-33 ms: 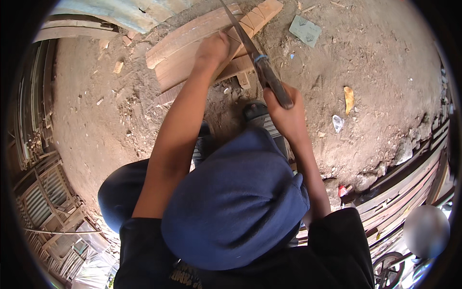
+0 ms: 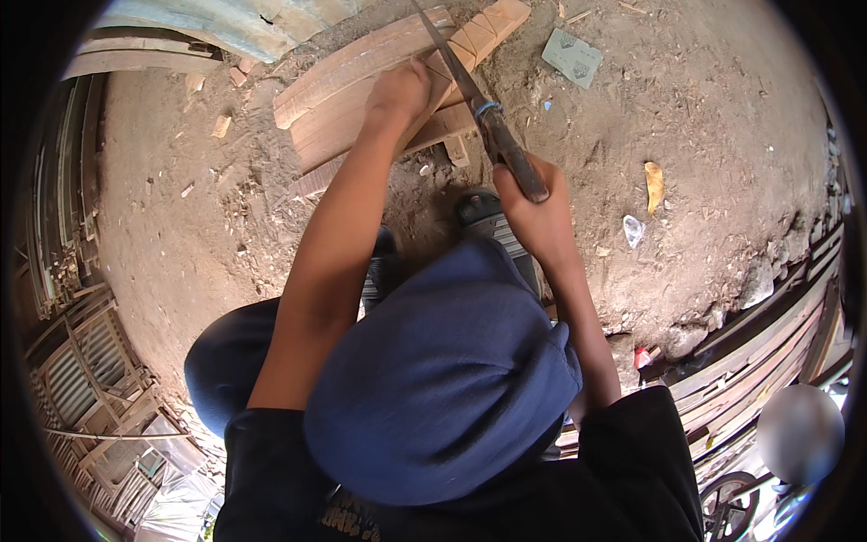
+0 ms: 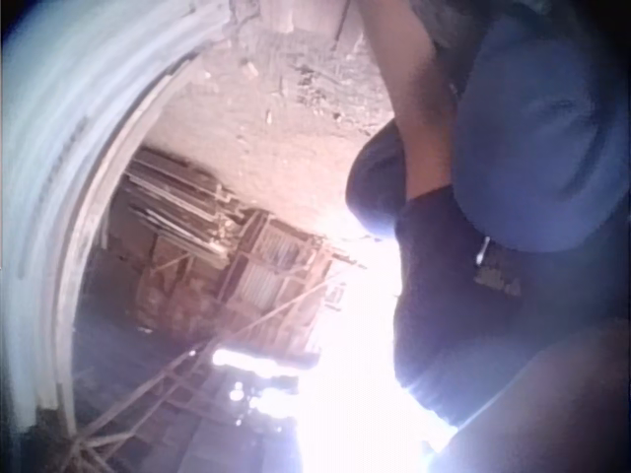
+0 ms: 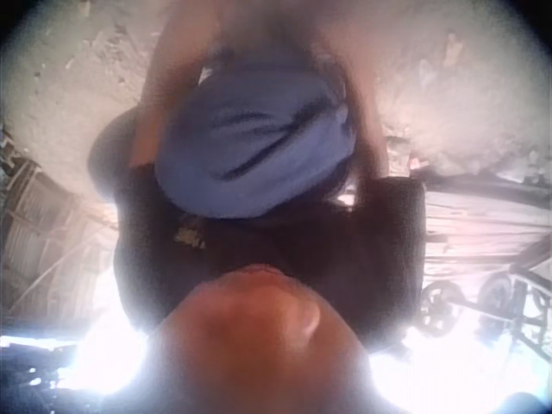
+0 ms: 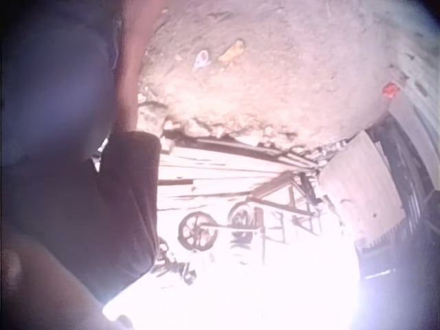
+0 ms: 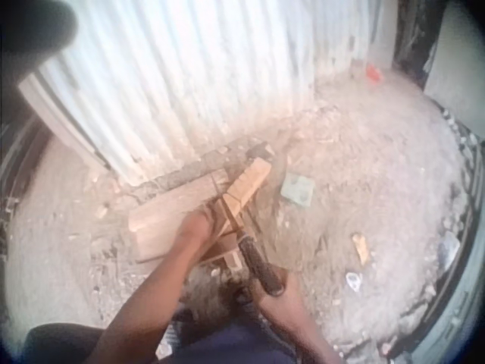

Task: The person uses a curved blade to cut a piece of wood placed on a small wooden stand. They hold the wood with one hand and repeatedly strike it with the blade to split it into smaller pieces.

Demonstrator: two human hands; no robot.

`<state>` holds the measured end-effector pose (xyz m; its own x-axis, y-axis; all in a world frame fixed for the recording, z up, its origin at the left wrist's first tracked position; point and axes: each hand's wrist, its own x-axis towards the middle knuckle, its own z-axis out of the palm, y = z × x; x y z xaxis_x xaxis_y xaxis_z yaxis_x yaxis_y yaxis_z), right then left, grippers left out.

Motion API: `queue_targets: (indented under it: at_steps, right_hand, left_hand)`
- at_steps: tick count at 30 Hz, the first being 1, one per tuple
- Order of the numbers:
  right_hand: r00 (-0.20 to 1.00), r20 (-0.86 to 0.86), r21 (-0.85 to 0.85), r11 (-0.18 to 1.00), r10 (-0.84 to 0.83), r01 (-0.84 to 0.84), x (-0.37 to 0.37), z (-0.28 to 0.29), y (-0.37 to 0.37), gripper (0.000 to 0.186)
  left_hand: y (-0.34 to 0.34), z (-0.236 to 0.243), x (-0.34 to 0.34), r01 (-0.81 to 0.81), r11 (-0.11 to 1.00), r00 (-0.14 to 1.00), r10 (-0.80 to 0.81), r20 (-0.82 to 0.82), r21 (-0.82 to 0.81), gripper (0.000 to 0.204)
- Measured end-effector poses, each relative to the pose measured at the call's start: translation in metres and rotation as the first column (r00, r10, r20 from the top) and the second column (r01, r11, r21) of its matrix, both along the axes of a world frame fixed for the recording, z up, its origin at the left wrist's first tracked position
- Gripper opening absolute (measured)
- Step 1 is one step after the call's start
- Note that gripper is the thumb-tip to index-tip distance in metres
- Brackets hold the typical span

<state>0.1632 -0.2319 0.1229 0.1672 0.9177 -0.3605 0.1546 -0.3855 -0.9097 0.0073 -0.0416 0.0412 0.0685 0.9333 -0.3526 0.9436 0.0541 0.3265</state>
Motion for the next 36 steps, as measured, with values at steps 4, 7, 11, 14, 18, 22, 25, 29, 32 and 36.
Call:
queue_targets:
  at_steps: [4, 7, 11, 14, 18, 22, 25, 29, 32, 36]
  right_hand:
    - [0.999, 0.027, 0.123, 0.992, -0.028, 0.024, -0.001, 0.002, -0.035, 0.014]
    - [0.999, 0.044, 0.085, 0.996, -0.012, 0.008, 0.005, 0.005, -0.04, 0.015]
    - [0.999, 0.035, 0.01, 1.0, -0.003, 0.003, 0.003, -0.002, 0.003, 0.018]
    - [0.998, 0.065, 0.052, 0.999, 0.014, -0.017, 0.003, 0.003, -0.022, 0.018]
    - [0.998, 0.067, 0.094, 0.995, -0.019, 0.013, -0.001, 0.005, -0.036, 0.018]
    - [1.0, 0.014, 0.0, 1.0, -0.023, 0.023, -0.005, -0.001, 0.001, 0.017]
    - [0.999, 0.038, 0.096, 0.995, -0.038, 0.035, -0.004, 0.0, -0.028, 0.016]
    - [0.997, 0.071, 0.083, 0.997, -0.01, 0.004, 0.002, -0.002, -0.037, 0.016]
    - [0.999, 0.02, 0.06, 0.997, -0.048, 0.047, -0.001, -0.008, -0.005, 0.017]
    - [0.999, 0.03, 0.067, 0.997, -0.028, 0.026, 0.0, -0.004, -0.023, 0.018]
  left_hand:
    - [0.003, -0.008, -0.004, 0.029, 0.992, 0.999, -0.033, 0.033, 0.119, 0.06]
    - [0.001, -0.01, -0.003, 0.036, 0.997, 0.999, -0.036, 0.008, 0.07, 0.061]
    - [0.007, -0.01, -0.001, -0.001, 1.0, 1.0, 0.001, 0.006, 0.002, 0.06]
    - [0.002, -0.009, -0.004, -0.025, 0.996, 1.0, 0.024, 0.018, 0.084, 0.06]
    - [-0.001, -0.013, -0.003, 0.037, 0.992, 0.998, -0.044, 0.051, 0.119, 0.059]
    - [0.007, -0.024, -0.002, 0.055, 0.997, 0.998, -0.055, -0.005, 0.062, 0.059]
    - [0.008, -0.023, -0.006, 0.031, 0.994, 1.0, -0.031, -0.007, 0.106, 0.059]
    - [0.002, 0.0, 0.001, 0.027, 1.0, 1.0, -0.027, 0.003, -0.009, 0.059]
    - [0.003, 0.005, 0.003, 0.015, 0.999, 1.0, -0.014, 0.021, -0.033, 0.059]
    - [0.01, -0.021, -0.007, -0.006, 0.996, 1.0, 0.004, 0.03, 0.091, 0.059]
